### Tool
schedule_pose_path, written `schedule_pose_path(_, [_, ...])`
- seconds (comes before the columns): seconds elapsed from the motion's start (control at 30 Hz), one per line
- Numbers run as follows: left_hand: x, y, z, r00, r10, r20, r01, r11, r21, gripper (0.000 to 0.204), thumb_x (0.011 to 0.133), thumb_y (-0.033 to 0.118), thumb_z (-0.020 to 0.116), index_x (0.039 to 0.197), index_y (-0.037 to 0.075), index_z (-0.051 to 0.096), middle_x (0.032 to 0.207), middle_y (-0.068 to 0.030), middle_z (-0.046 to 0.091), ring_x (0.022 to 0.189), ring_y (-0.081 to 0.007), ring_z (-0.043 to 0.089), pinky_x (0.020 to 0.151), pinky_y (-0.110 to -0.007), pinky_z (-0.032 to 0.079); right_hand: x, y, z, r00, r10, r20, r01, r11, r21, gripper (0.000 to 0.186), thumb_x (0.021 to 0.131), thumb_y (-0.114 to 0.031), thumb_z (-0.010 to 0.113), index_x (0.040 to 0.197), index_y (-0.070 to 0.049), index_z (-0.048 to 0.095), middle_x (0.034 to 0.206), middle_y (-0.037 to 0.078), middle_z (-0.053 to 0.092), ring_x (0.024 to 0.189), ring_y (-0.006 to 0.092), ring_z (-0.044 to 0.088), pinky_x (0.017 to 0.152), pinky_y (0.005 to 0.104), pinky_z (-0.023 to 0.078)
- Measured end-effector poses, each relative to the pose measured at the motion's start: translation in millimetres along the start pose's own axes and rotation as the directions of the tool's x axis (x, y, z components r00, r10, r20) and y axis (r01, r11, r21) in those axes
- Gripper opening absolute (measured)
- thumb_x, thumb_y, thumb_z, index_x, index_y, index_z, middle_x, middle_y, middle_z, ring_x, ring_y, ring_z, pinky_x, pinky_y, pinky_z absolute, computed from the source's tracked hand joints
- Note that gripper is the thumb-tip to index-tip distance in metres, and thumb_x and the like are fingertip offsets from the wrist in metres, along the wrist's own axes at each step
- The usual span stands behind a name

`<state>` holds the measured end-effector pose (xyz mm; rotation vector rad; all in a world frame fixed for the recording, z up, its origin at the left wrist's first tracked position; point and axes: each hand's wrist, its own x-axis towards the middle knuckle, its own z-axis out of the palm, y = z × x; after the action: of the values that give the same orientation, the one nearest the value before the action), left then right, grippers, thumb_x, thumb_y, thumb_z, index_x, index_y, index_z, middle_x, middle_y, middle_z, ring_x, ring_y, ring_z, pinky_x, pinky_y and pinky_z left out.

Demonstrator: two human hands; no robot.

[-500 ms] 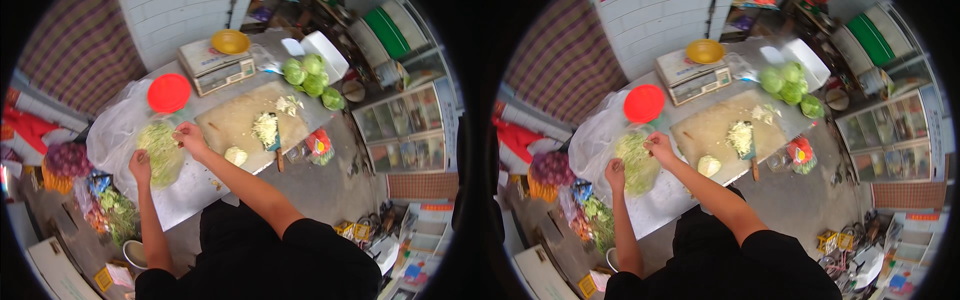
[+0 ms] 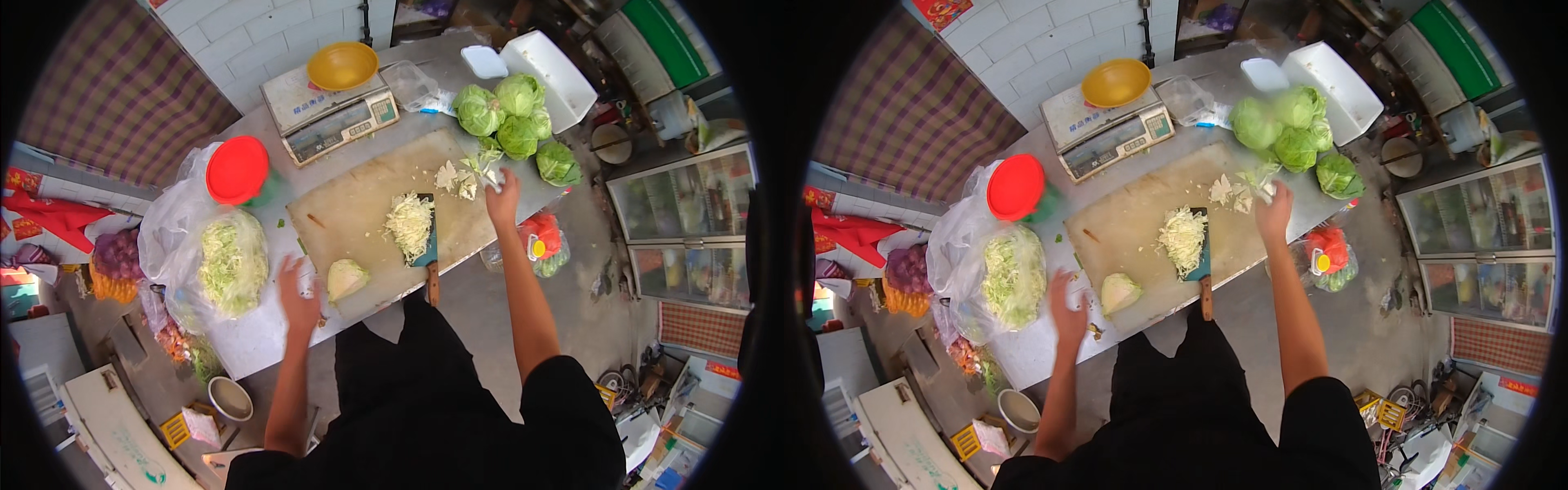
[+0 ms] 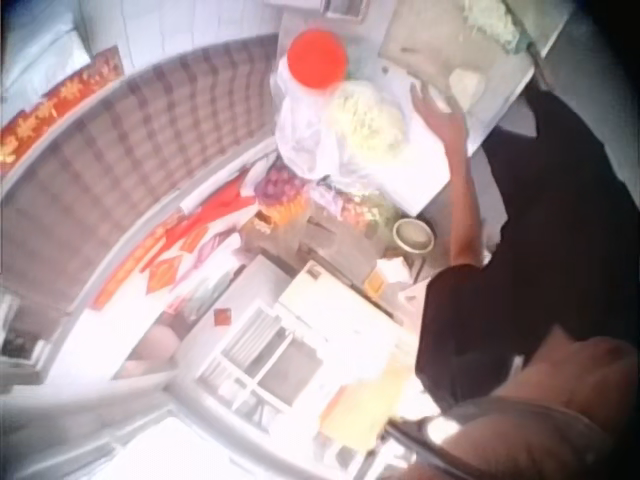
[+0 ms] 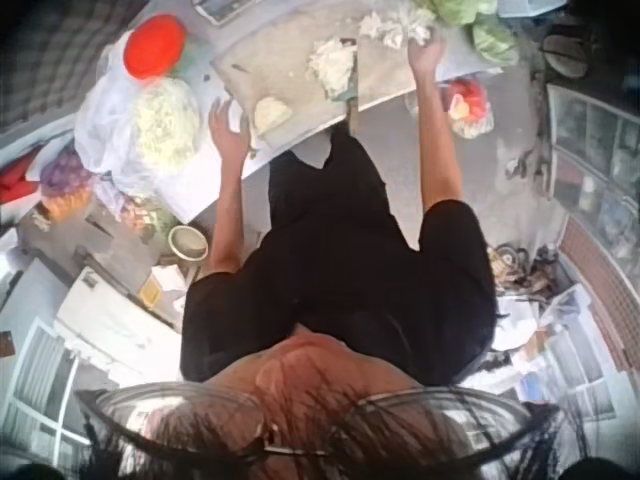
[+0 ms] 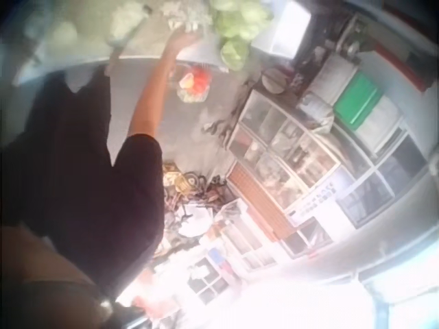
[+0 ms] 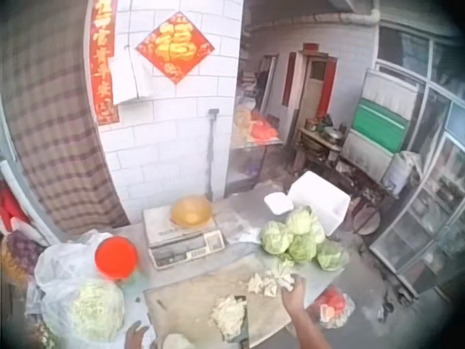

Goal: The person removes outer leaves from a cabbage, then uses a knife to cut and chop the cabbage into small pieces on a cutting board. The chopped cabbage is gathered and placed into a plastic bag.

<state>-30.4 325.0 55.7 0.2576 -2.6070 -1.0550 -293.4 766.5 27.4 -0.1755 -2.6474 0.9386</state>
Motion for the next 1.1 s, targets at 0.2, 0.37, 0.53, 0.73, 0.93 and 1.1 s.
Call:
schedule_pose_path(0.2, [62.9, 102.9, 187.1, 0.94, 0.133, 0.315, -0.184, 0.973, 0.139, 0.089, 0.082, 0.043, 0.079, 0.157, 0.012, 0.042, 0.166, -0.0244, 0.025, 0.149, -0.0509, 0.027, 0.121, -0.062, 0.023, -180.3, -12.6, -2.1, 0.727, 0.147, 0.671, -0.118, 0.989, -0.088, 0.057, 0.084, -0.043, 0.078, 0.115, -0.002, 0.053, 0.095, 0.026, 0.072, 0.088, 0.0492, 0.069, 0.077, 0.0579, 0.054])
schedule_pose_path(0.37, [79.2, 108.0, 256.8, 0.921, 0.154, 0.359, -0.249, 0.94, 0.235, 0.085, 0.082, 0.041, 0.079, 0.155, 0.013, 0.045, 0.164, -0.0228, 0.028, 0.148, -0.05, 0.028, 0.12, -0.062, 0.025, -238.9, -6.9, 33.2, 0.726, 0.324, 0.606, -0.406, 0.914, -0.002, 0.053, 0.083, -0.034, 0.081, 0.106, -0.003, 0.045, 0.082, 0.025, 0.068, 0.079, 0.0485, 0.068, 0.072, 0.0557, 0.055])
schedule_pose_path(0.53, [73.8, 86.1, 276.1, 0.954, 0.201, 0.223, -0.239, 0.958, 0.157, 0.072, 0.082, 0.031, 0.079, 0.146, 0.01, 0.055, 0.16, -0.0227, 0.036, 0.143, -0.0511, 0.034, 0.117, -0.06, 0.031, -239.0, 3.7, 34.4, 0.498, 0.349, 0.794, -0.858, 0.33, 0.393, 0.033, 0.095, -0.021, 0.073, 0.091, -0.001, 0.047, 0.061, 0.012, 0.056, 0.052, 0.0241, 0.062, 0.05, 0.0367, 0.049])
schedule_pose_path(0.73, [69.3, 87.5, 284.6, 0.972, 0.191, 0.134, -0.197, 0.98, 0.029, 0.069, 0.08, 0.024, 0.081, 0.142, 0.008, 0.057, 0.159, -0.0215, 0.038, 0.143, -0.0506, 0.035, 0.117, -0.06, 0.032, -235.4, -1.5, 29.2, 0.778, 0.313, 0.545, -0.567, 0.724, 0.394, 0.028, 0.101, -0.018, 0.066, 0.087, 0.001, 0.051, 0.062, 0.01, 0.052, 0.054, 0.0174, 0.051, 0.054, 0.0373, 0.044])
schedule_pose_path(0.93, [68.2, 75.4, 271.7, 0.975, 0.219, 0.035, -0.211, 0.966, -0.152, 0.062, 0.076, 0.015, 0.081, 0.135, 0.006, 0.063, 0.153, -0.0213, 0.046, 0.139, -0.0469, 0.041, 0.115, -0.055, 0.037, -240.8, -18.9, 33.7, 0.718, 0.345, 0.605, -0.655, 0.628, 0.419, 0.024, 0.102, -0.017, 0.065, 0.087, -0.002, 0.053, 0.061, 0.006, 0.051, 0.051, 0.0134, 0.048, 0.048, 0.0341, 0.041])
schedule_pose_path(1.1, [70.4, 93.8, 217.2, 0.983, 0.18, -0.034, -0.183, 0.967, -0.179, 0.06, 0.075, 0.015, 0.08, 0.132, 0.008, 0.065, 0.149, -0.0201, 0.05, 0.137, -0.0459, 0.044, 0.114, -0.054, 0.04, -241.1, -78.1, -3.8, 0.664, 0.371, 0.649, -0.723, 0.541, 0.431, 0.025, 0.105, -0.02, 0.061, 0.085, -0.008, 0.052, 0.059, -0.001, 0.049, 0.042, 0.0081, 0.043, 0.036, 0.0262, 0.033])
